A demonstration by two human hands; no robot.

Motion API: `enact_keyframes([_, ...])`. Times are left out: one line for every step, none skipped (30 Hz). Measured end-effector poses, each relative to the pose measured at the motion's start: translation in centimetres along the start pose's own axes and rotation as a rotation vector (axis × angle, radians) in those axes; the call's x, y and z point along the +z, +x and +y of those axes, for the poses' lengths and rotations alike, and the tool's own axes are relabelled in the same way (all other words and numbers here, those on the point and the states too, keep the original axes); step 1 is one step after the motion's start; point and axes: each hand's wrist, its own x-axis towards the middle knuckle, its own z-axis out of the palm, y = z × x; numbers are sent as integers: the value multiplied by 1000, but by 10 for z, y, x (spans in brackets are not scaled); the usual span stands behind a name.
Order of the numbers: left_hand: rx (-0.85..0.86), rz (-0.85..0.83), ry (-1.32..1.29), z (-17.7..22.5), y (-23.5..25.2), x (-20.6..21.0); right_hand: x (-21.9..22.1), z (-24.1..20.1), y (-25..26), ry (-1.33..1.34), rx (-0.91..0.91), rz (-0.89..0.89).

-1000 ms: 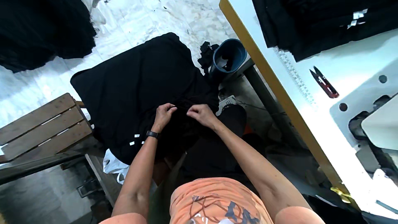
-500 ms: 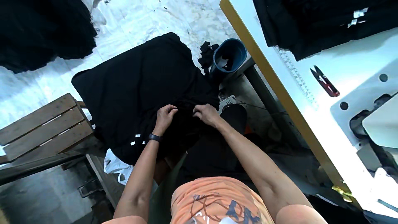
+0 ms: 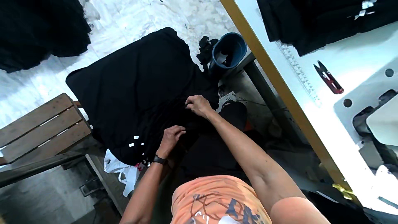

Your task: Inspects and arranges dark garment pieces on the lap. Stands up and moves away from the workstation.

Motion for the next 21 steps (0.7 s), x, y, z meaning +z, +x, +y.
enact_keyframes([-52,-11,-37,4,5,-8,1,1,0,11,-1,3])
enact_keyframes([-90,-2,-49,8,11,-15,3,2,1,25,-3,3])
enact_keyframes([-101,25,-33,11,17,-22,3,3,1,47,-6,-2])
enact_keyframes([-98,54,1,13,23,-29,2,4,0,82,-11,-10])
enact_keyframes([-87,78,36,12,30,-36,2,6,-3,133,-16,-14])
enact_keyframes([-88,87,53,9,37,-42,1,7,-8,192,-26,-6])
enact_keyframes([-113,83,40,4,45,-47,1,8,-14,245,-39,13])
enact_keyframes([-167,89,1,-4,56,-48,1,10,-21,269,-65,34])
enact_keyframes([-229,79,-42,-12,64,-48,4,12,-31,254,-108,42])
enact_keyframes([-280,67,-81,-19,71,-49,9,15,-41,189,-160,21])
enact_keyframes([-317,51,-112,-23,75,-50,16,19,-47,72,-193,-51])
enact_keyframes([-338,37,-139,-25,77,-51,22,21,-51,-77,-194,-161])
enact_keyframes([-351,28,-159,-25,78,-52,27,23,-54,-243,-180,-275])
enact_keyframes([-361,23,-175,-25,78,-52,32,25,-56,-398,-165,-361])
enact_keyframes([-366,23,-188,-24,77,-52,35,29,-57,-490,-158,-387])
enact_keyframes([-366,22,-196,-24,76,-52,37,35,-57,-515,-159,-361])
enact_keyframes([-362,22,-201,-24,75,-52,37,41,-58,-509,-175,-306])
enact_keyframes([-359,24,-206,-25,75,-52,37,46,-57,-493,-203,-244])
enact_keyframes([-357,24,-214,-26,75,-52,37,51,-55,-471,-221,-201])
enact_keyframes([-360,21,-222,-27,75,-52,36,54,-53,-445,-233,-175])
enact_keyframes([-365,14,-226,-27,76,-52,36,57,-51,-402,-246,-143])
